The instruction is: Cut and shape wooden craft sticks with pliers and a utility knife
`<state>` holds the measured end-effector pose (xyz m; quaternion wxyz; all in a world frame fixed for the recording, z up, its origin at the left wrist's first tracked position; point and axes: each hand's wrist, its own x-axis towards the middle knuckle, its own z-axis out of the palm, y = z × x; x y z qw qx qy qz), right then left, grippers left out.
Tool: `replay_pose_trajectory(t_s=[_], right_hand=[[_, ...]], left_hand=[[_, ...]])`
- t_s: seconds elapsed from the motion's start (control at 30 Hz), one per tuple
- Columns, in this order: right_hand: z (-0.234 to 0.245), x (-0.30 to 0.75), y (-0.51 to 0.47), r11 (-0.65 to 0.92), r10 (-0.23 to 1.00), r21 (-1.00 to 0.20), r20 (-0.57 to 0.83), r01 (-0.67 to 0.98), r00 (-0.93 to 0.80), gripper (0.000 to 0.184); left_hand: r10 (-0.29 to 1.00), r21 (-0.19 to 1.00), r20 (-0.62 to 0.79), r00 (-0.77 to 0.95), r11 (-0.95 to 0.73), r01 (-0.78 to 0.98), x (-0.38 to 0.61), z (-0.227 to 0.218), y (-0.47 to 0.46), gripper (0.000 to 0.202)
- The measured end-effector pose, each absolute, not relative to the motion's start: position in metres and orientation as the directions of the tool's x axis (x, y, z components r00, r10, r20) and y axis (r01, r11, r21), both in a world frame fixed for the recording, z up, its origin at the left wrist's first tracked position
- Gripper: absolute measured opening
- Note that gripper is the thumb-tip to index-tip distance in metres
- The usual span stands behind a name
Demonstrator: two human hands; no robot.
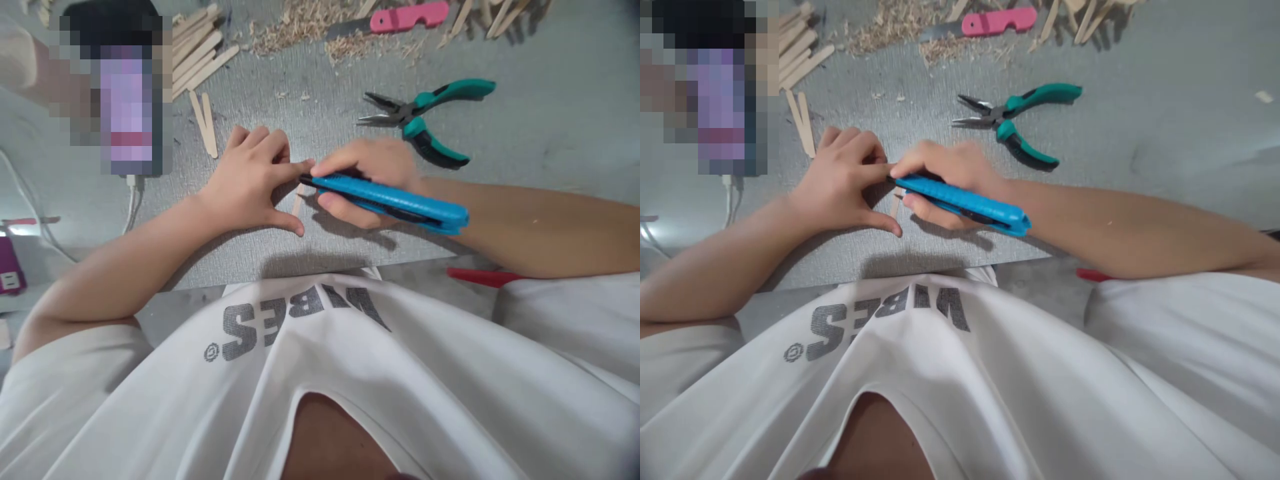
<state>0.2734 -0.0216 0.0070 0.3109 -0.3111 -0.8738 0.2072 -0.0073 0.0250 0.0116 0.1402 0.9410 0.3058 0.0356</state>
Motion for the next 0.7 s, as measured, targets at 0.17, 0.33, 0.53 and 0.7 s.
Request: replay_pose_trajectory(t_s=[0.17, 0.33, 0.53, 0.7], right_hand=[[0.001, 0.271, -0.020, 0.778, 0.617, -0.527, 0.542, 0.342, -0.570, 0.026], [-0.007, 0.267, -0.011, 0.740, 0.672, -0.574, 0.608, 0.352, -0.422, 0.025], [-0.009, 0.265, -0.007, 0.702, 0.712, -0.616, 0.598, 0.357, -0.367, 0.023], [-0.009, 0.265, -0.001, 0.745, 0.664, -0.547, 0.655, 0.381, -0.359, 0.026]], left_hand=[[0.614, 0.277, 0.042, 0.788, -0.765, 0.581, -0.008, 0.015, 0.016, 0.104], [0.688, 0.284, 0.031, 0.725, -0.702, 0.653, -0.006, 0.011, 0.011, 0.118], [0.688, 0.308, 0.019, 0.726, -0.695, 0.650, -0.004, 0.009, 0.011, 0.114], [0.698, 0.351, 0.021, 0.716, -0.675, 0.648, -0.004, 0.010, 0.014, 0.107]])
